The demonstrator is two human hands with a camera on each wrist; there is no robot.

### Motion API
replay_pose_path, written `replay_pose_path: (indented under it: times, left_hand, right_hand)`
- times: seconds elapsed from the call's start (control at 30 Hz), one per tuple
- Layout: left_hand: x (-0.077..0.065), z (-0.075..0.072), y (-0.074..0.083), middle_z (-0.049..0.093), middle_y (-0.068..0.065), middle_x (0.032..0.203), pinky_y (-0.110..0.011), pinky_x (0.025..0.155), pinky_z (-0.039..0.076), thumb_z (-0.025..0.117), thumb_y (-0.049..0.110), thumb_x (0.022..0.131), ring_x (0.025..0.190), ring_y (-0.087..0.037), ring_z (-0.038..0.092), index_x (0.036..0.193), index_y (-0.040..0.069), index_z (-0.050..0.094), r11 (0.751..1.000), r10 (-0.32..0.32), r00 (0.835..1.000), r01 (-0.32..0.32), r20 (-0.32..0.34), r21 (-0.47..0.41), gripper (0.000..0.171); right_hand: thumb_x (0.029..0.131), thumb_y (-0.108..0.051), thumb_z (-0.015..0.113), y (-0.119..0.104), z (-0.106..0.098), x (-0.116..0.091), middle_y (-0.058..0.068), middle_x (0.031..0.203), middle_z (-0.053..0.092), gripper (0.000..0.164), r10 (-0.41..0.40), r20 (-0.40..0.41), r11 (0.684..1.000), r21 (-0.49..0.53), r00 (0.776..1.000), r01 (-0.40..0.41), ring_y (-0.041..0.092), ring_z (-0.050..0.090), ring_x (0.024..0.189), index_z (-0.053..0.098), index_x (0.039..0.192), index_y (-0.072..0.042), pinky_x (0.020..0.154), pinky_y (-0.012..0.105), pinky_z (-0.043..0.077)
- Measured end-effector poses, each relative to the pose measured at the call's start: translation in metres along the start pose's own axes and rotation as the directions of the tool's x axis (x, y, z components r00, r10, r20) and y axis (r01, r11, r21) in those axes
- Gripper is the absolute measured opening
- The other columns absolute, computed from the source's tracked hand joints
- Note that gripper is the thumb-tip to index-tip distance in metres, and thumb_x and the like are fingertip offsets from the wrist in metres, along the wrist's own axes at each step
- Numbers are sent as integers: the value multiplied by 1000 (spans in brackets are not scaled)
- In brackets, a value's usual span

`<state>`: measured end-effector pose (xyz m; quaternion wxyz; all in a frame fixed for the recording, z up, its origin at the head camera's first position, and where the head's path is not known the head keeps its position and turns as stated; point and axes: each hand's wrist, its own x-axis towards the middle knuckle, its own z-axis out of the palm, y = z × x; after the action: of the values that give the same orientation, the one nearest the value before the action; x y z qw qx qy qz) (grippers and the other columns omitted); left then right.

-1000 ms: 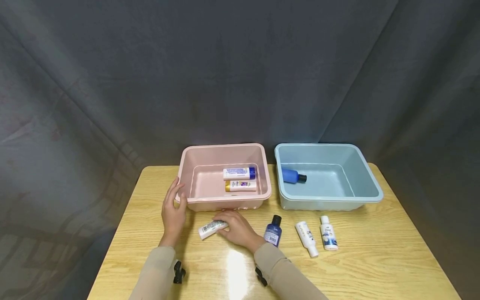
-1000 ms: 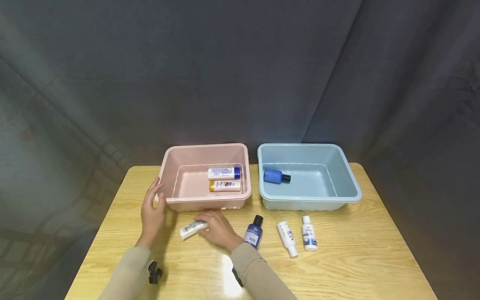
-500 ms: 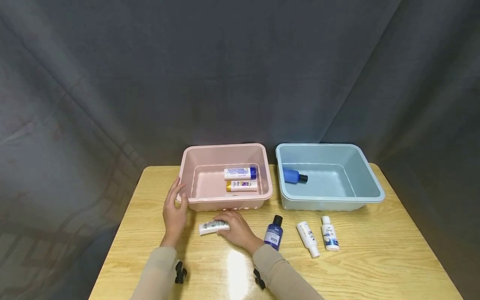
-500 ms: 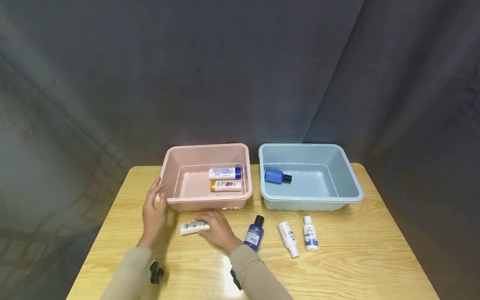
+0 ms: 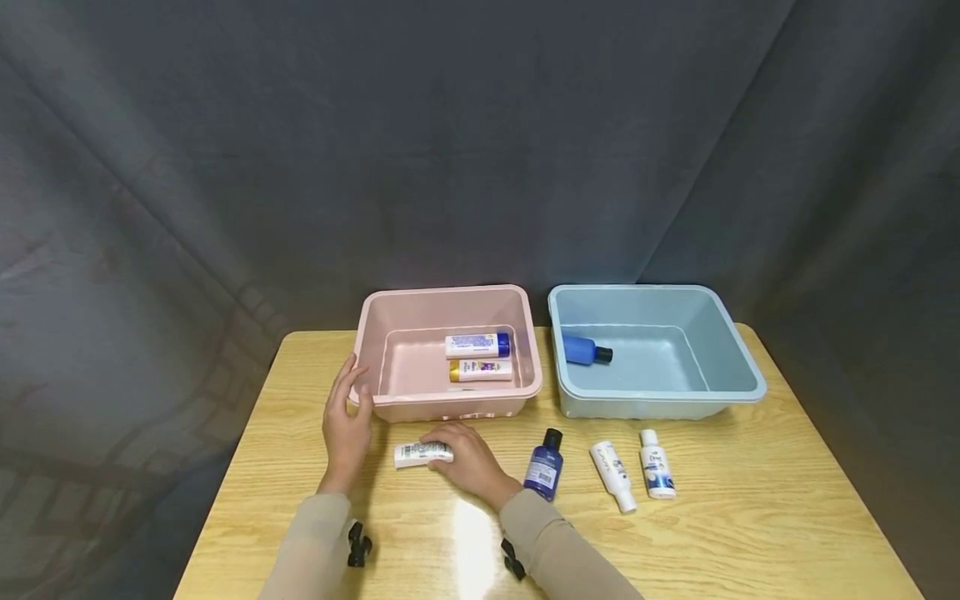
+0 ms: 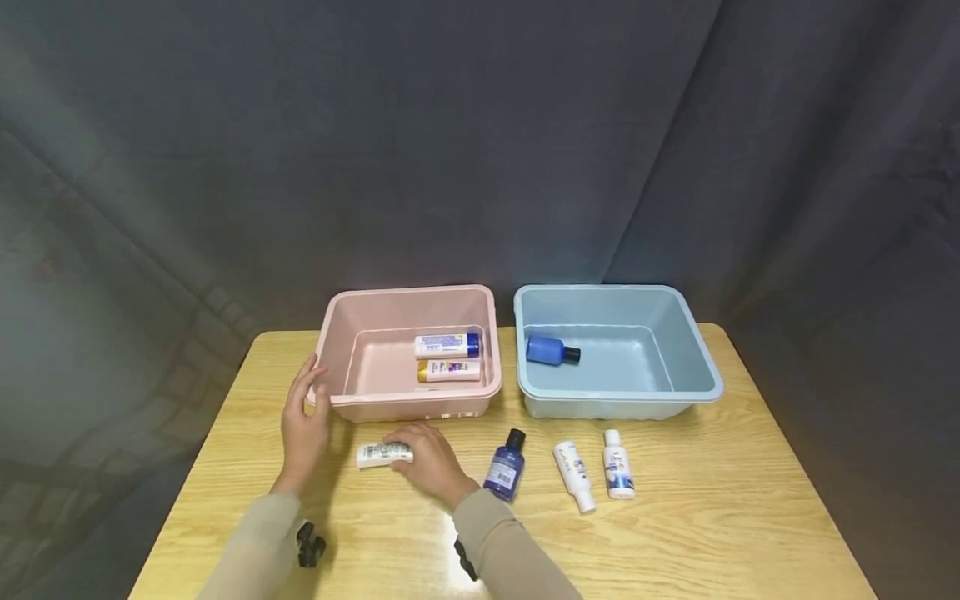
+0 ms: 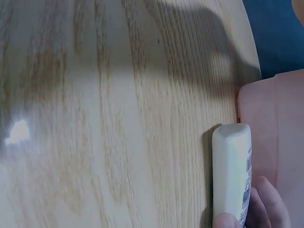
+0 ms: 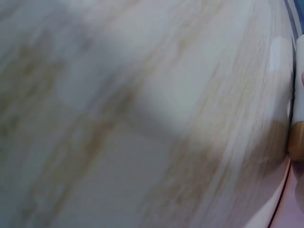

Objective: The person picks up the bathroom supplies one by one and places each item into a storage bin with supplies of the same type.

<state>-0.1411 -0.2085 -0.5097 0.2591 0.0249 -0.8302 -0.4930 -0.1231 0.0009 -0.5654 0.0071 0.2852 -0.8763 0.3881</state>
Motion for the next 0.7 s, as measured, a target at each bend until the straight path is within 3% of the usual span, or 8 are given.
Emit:
replay_pose_path:
  times: [0.47,0.7]
  left_hand:
    - [0,-1,-1,46,5,151,-37,117,29,55,3,96,140,-21,40,126,8,64,1000,-4,1000,4,8,10,31]
    - [0,-1,0,46,3,151,-36,118,28,55,3,96,141,-22,39,127,8,63,1000,-4,1000,4,8,5,32]
  right_hand:
    - [79,-17,83,-3,-3,-3,0,124,66,35,12,21,1000,4,1000,-12,20,54,124,71,112,-20,111,39,39]
    - [80,-17,83,-6,-5,-4,-5,120,66,34,7,24,1000,3,1000,-7,16,56,120,71,111,-20,110,34,39]
